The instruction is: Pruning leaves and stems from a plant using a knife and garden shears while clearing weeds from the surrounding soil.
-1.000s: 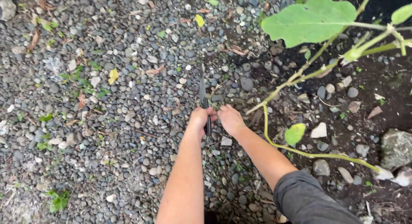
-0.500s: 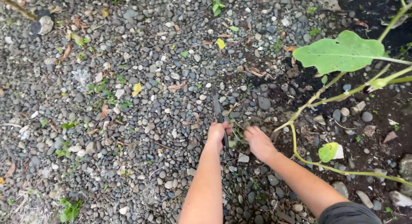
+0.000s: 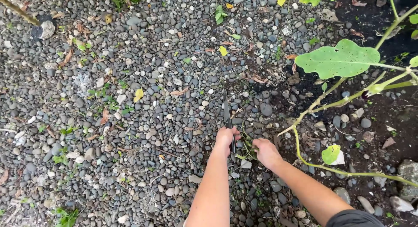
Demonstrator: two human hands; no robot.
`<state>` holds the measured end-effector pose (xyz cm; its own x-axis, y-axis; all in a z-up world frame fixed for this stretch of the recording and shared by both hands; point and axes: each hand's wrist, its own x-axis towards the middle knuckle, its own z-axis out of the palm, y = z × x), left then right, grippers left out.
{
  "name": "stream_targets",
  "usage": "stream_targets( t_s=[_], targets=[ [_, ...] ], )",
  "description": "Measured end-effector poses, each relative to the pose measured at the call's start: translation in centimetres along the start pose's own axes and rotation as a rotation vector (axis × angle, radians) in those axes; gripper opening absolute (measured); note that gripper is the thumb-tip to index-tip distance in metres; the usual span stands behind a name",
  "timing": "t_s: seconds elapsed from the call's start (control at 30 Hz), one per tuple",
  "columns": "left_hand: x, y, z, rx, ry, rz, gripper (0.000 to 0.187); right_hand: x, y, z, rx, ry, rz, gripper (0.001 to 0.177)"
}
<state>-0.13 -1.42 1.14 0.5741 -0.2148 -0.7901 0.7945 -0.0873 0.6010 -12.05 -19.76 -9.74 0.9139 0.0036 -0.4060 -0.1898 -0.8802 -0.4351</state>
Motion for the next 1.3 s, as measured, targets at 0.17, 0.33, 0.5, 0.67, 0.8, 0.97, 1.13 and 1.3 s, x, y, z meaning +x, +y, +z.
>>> stream_targets(
  t_s=[0.17,0.33,0.5,0.67,0.8,0.97,1.13,1.3],
  targets=[
    [2.9,-2.0,-0.4,-0.013,0.030,0.016,0.046,-3.4,-5.4,-5.0,-0.015,-0.017,-0.119,0.026],
    [2.7,-2.2,-0.6,0.001,0.043,-0.003,0.043,0.7,2.1,3.3,-0.141,0.212,-0.113,0.019],
    [3.1,-2.2,-0.8,-0.013,0.049,0.006,0.042,-0.9,-1.0,1.7,-0.073,0.092,0.002,0.011],
    [0.6,-0.3,-0.6,-0.025,0.044,-0.019,0.042,-5.0,-4.8,-2.2,0.074,-0.022,0.001,0.006],
    [-2.3,2.3,0.3,-0.068,0.092,-0.192,0.033,-9.6,-11.0,-6.5,0.178,-0.325,0.238,0.014],
    [-1.8,1.9,1.0,-0.084,0.107,-0.201,0.064,-9.1,-10.0,-5.0,0.366,-0.345,0.435,0.008],
    [-0.9,1.2,1.3,-0.048,0.084,-0.151,0.017,-5.1,-8.1,-4.6,0.824,0.037,0.735,0.034],
    [-0.6,1.9,2.3,0.010,0.188,-0.122,0.046,-3.4,-12.2,-8.0,0.936,0.288,0.678,0.016]
  ],
)
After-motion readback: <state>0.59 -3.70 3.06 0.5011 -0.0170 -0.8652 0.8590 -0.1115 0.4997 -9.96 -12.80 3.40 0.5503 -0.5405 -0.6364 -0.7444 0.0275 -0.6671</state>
